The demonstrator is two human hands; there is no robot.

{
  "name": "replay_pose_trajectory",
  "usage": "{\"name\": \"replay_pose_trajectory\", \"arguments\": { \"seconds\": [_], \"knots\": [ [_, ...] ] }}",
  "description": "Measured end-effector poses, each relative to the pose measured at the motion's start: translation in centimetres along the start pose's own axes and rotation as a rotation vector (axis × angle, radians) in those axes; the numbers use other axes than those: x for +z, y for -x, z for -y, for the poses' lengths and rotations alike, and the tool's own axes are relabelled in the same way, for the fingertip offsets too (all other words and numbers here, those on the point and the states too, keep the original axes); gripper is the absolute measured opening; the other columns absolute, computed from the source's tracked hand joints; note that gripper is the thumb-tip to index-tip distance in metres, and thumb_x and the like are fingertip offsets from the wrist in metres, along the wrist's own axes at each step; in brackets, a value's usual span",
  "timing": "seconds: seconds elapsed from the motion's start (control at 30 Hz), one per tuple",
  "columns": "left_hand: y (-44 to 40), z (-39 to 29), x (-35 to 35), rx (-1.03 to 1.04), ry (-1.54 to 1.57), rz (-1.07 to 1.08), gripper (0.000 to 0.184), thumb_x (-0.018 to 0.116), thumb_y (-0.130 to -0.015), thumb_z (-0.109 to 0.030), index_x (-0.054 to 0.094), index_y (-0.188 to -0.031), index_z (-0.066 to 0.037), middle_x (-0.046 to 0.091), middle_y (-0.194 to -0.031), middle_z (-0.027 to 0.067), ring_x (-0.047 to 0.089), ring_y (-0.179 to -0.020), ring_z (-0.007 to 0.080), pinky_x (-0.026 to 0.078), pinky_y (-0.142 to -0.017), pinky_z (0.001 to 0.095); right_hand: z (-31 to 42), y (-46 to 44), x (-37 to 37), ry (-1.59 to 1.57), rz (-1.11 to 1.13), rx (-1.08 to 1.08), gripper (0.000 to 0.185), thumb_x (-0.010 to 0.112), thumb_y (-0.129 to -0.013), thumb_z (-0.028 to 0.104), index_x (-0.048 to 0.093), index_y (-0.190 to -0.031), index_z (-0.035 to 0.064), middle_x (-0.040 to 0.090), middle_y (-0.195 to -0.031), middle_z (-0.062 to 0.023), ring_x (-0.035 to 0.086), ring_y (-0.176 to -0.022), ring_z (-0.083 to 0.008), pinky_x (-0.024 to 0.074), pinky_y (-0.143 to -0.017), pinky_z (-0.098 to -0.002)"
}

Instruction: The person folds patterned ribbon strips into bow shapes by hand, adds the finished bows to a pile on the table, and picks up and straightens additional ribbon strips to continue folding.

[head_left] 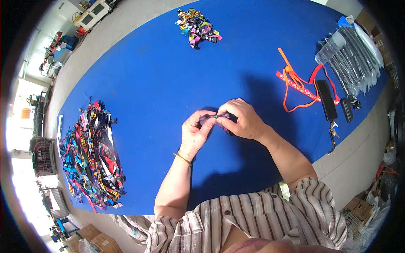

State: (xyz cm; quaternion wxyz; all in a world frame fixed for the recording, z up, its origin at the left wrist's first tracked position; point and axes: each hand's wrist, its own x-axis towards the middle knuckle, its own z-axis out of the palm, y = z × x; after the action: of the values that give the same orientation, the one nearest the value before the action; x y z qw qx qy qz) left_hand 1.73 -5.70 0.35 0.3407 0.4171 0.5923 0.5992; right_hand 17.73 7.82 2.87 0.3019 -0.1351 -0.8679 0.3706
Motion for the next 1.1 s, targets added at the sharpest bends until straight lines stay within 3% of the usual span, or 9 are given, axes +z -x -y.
{"name": "replay_pose_trajectory", "arguments": {
  "seconds": [0.33,0.53,1.1],
  "knots": [
    [0.02,0.16,-0.19,-0.011,-0.124,0.035,0.013,0.075,-0.095,-0.007,0.069,-0.105,-0.003,0.068,-0.093,0.0003,0.059,-0.086,0.0077,0.049,-0.079,0.0242,-0.22,0.12,-0.14,-0.019,0.040,0.035,0.010,0.071,-0.087,0.017,0.068,-0.091,0.0083,0.070,-0.088,-0.0075,0.068,-0.087,-0.0286,0.0484,-0.084,-0.0407],
    [-0.06,0.25,-0.10,0.029,-0.195,0.047,0.011,0.075,-0.095,-0.009,0.067,-0.101,-0.004,0.067,-0.091,-0.0001,0.058,-0.084,0.0078,0.049,-0.076,0.0246,-0.66,0.03,0.01,0.010,0.033,-0.063,0.007,0.069,-0.087,0.014,0.067,-0.088,0.0080,0.068,-0.084,-0.0061,0.067,-0.084,-0.0266,0.0471,-0.081,-0.0393],
    [-0.34,-0.11,0.09,-0.022,-0.115,0.023,0.015,0.074,-0.096,-0.011,0.070,-0.108,-0.003,0.069,-0.093,-0.0012,0.057,-0.084,0.0057,0.048,-0.076,0.0229,-0.54,-0.14,-0.44,0.057,-0.030,-0.025,0.005,0.069,-0.086,0.011,0.068,-0.088,0.0063,0.069,-0.087,-0.0079,0.065,-0.084,-0.0280,0.0472,-0.084,-0.0393]
  ]
}}
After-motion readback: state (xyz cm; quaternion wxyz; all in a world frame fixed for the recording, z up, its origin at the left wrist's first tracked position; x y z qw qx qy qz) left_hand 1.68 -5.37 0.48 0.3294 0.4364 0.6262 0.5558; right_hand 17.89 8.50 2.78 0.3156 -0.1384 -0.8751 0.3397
